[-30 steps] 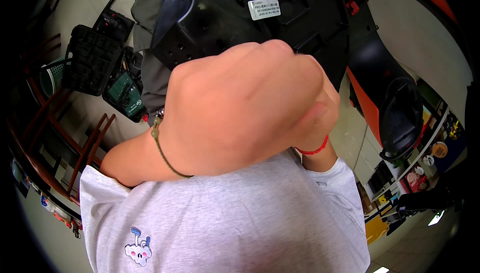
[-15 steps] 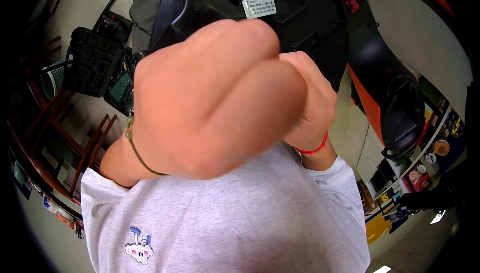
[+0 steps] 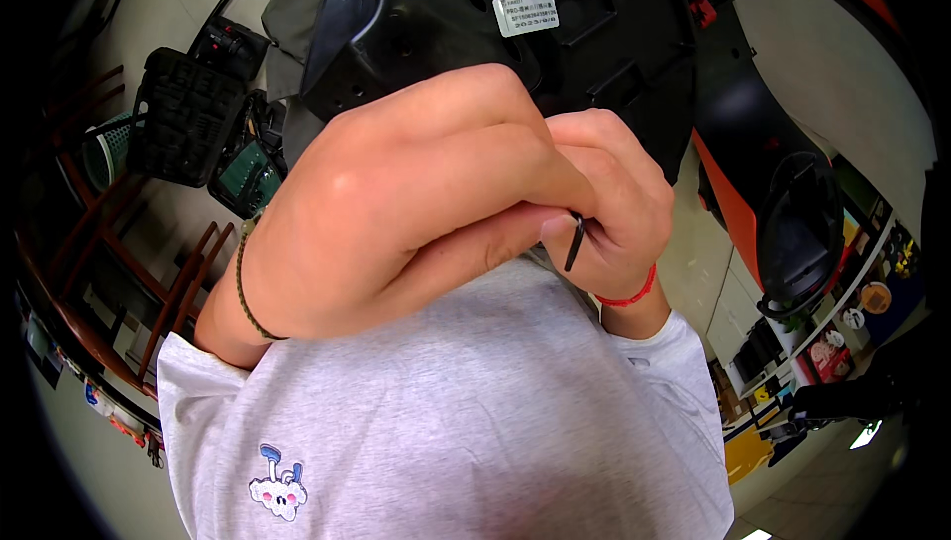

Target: The person unscrews and removes bolts from a motorcycle top box and internal components using a screwdriver and a hex key.

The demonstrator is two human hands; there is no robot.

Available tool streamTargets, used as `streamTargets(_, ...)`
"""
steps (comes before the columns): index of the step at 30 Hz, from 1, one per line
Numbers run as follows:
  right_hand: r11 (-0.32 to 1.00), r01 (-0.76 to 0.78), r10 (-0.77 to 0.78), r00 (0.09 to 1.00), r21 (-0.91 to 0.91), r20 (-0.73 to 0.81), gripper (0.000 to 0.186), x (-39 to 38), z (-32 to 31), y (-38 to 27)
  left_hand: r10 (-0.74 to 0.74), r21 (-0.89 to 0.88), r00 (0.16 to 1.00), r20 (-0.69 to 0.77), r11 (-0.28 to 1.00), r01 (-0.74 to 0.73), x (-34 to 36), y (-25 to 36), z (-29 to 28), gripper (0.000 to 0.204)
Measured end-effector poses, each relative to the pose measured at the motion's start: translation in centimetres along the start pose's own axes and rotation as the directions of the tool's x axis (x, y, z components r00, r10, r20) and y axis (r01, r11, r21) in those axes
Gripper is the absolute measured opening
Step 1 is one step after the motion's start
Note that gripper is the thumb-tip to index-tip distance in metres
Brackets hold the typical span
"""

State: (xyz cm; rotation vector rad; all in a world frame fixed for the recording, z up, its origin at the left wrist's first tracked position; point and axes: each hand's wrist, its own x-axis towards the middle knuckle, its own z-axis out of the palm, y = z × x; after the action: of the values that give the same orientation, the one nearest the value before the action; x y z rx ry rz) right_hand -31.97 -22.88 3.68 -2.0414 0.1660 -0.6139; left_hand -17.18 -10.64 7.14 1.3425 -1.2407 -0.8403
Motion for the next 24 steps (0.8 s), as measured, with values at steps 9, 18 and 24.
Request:
streamTargets(9, 1.000, 0.002, -0.002, 1.000, 0.006, 0.021, 0.021, -0.2, 0.1, 0.0, 0.054, -0.095, 0.995, 0.088, 0.994, -0.046, 0.3, -0.4, -0.7, 0.028)
streamTargets(18, 1.000, -0.031, 0.031, 0.999, -0.002, 0.044, 0.017, 0.7, 0.0, -0.9, 0.229, 0.335, 0.967, -0.114, 0.925, -0.180, 0.7, 0.2, 1.0, 0.026)
streamTargets(24, 0.993, 0.114, -0.109, 0.987, 0.042, -0.116, 0.017, -0.1, 1.2, 1.2, 0.202, 0.291, 0.961, -0.191, 0.946, -0.141, 0.7, 0.0, 2.7, 0.024)
